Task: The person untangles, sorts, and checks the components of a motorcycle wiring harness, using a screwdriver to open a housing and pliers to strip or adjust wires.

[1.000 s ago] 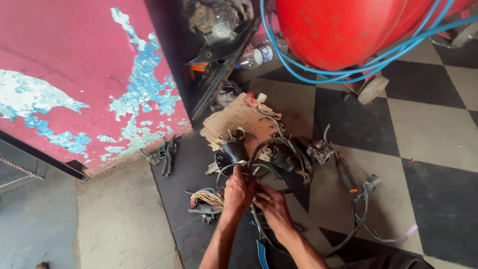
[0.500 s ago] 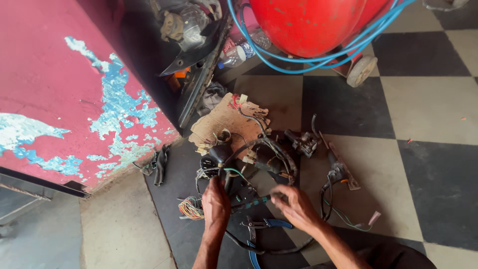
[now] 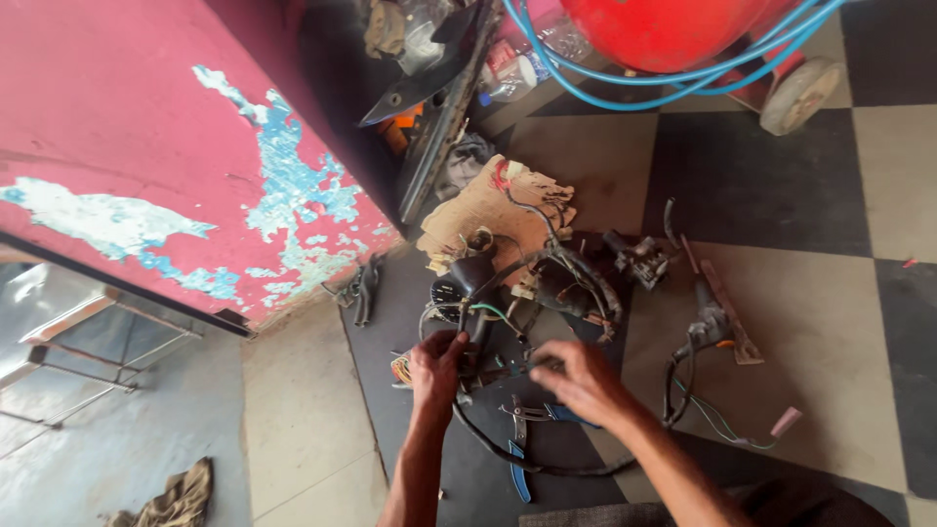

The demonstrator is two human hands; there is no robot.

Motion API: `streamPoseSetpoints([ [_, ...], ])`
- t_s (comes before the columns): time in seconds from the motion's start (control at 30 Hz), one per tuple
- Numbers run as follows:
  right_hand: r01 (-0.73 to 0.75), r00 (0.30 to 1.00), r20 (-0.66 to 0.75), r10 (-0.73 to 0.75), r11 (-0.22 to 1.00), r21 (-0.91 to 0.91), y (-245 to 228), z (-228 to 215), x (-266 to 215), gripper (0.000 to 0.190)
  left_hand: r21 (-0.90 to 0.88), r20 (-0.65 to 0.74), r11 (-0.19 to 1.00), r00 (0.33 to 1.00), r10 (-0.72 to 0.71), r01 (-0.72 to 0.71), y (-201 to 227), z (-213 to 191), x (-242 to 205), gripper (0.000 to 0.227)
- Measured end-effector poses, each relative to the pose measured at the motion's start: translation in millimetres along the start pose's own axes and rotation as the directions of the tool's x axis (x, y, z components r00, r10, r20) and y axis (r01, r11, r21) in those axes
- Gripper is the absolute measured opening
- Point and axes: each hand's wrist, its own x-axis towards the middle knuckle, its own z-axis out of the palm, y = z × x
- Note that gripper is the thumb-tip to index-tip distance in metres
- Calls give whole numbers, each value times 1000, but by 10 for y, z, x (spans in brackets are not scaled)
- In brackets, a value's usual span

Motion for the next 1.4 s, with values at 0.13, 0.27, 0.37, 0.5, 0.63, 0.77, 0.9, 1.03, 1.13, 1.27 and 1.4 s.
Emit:
streamPoseSetpoints([
  [0.13,-62,985,165,45,993,104,-146,338,-55,34,-293,168,941,978,-122,168,79,-15,33,32],
  [0.27,-14,962,269,-51,973,231,-76,715,-149,40,-422,281,875,952,-125,239,110,51,-2,30],
  [0.37,-47,953,302,-28,971,236,-40,866,-190,26,-459,323,853,941,-102,250,150,73,-87,32],
  [0.5,-76,953,303,0,968,238,-56,824,-206,22,-378,217,921,976,-16,99,121,-33,-210,37],
  [0.63,-101,958,280,56,984,150,-101,785,-208,22,-394,11,919,1000,-12,16,59,-169,-312,29],
  [0.77,-47,974,227,-9,969,243,-69,799,-180,17,-241,-54,969,998,32,-44,-56,-223,-503,28],
  [0.9,24,981,177,-76,960,278,-20,801,-165,13,-263,70,961,995,-75,90,-172,-269,-672,30],
  [1.03,14,973,217,-73,965,264,-58,761,-179,14,-280,228,945,968,-103,166,-271,-264,-816,37],
  [1.13,-79,950,313,19,980,181,-82,740,-217,14,-274,225,944,966,-125,186,-250,-268,-848,40],
  [1.27,-42,919,393,14,997,63,-13,780,-218,14,-372,212,919,976,-54,132,-177,-323,-839,41],
  [1.4,-89,909,415,21,985,145,27,847,-209,14,-423,144,905,989,20,43,-198,-500,-774,43],
])
